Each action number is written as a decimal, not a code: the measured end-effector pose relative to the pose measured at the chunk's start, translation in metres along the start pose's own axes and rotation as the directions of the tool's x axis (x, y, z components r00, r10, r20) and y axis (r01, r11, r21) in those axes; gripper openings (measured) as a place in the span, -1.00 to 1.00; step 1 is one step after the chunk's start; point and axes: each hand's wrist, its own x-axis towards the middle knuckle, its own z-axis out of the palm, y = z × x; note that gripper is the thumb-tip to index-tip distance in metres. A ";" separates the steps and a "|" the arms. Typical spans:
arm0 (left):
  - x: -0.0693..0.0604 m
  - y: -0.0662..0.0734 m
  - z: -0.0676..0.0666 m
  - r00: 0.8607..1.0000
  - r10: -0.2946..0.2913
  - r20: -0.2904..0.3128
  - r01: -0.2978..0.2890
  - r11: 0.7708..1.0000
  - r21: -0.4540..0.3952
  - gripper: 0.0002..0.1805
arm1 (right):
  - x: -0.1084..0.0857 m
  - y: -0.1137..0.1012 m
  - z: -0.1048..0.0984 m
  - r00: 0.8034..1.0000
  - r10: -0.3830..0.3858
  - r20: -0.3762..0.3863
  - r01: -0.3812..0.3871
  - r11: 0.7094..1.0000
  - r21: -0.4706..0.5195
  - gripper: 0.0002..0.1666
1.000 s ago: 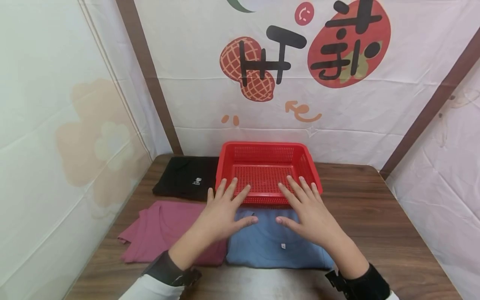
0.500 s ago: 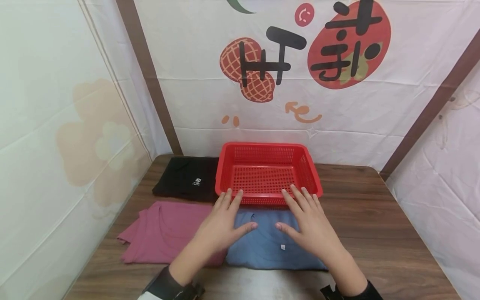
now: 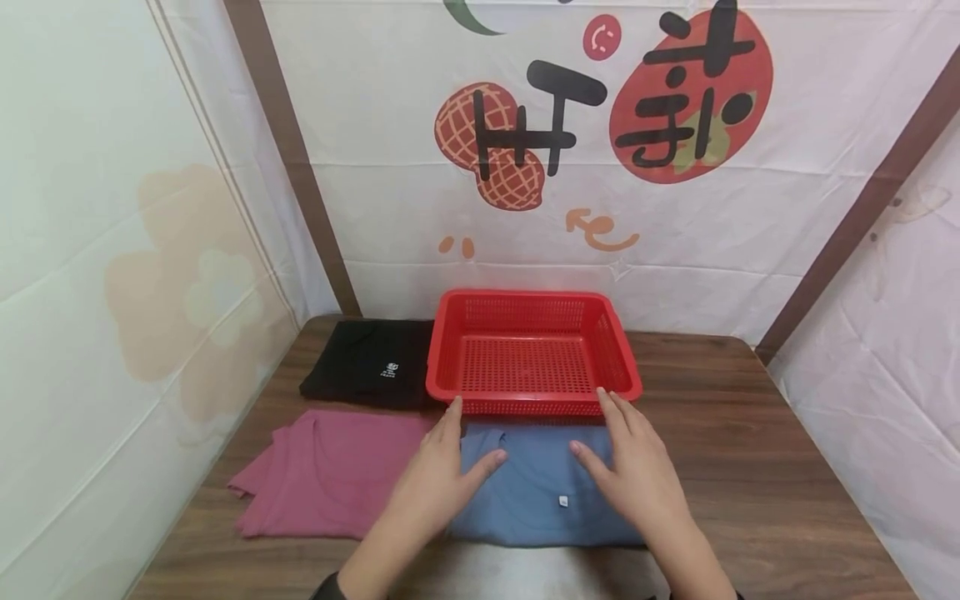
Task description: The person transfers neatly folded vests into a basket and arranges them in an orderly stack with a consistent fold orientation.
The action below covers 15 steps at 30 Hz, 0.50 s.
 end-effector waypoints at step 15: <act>-0.002 -0.006 0.016 0.982 -0.165 0.091 0.181 0.959 -0.220 0.19 | -0.009 0.015 0.000 0.903 0.402 0.150 -0.407 0.913 0.002 0.08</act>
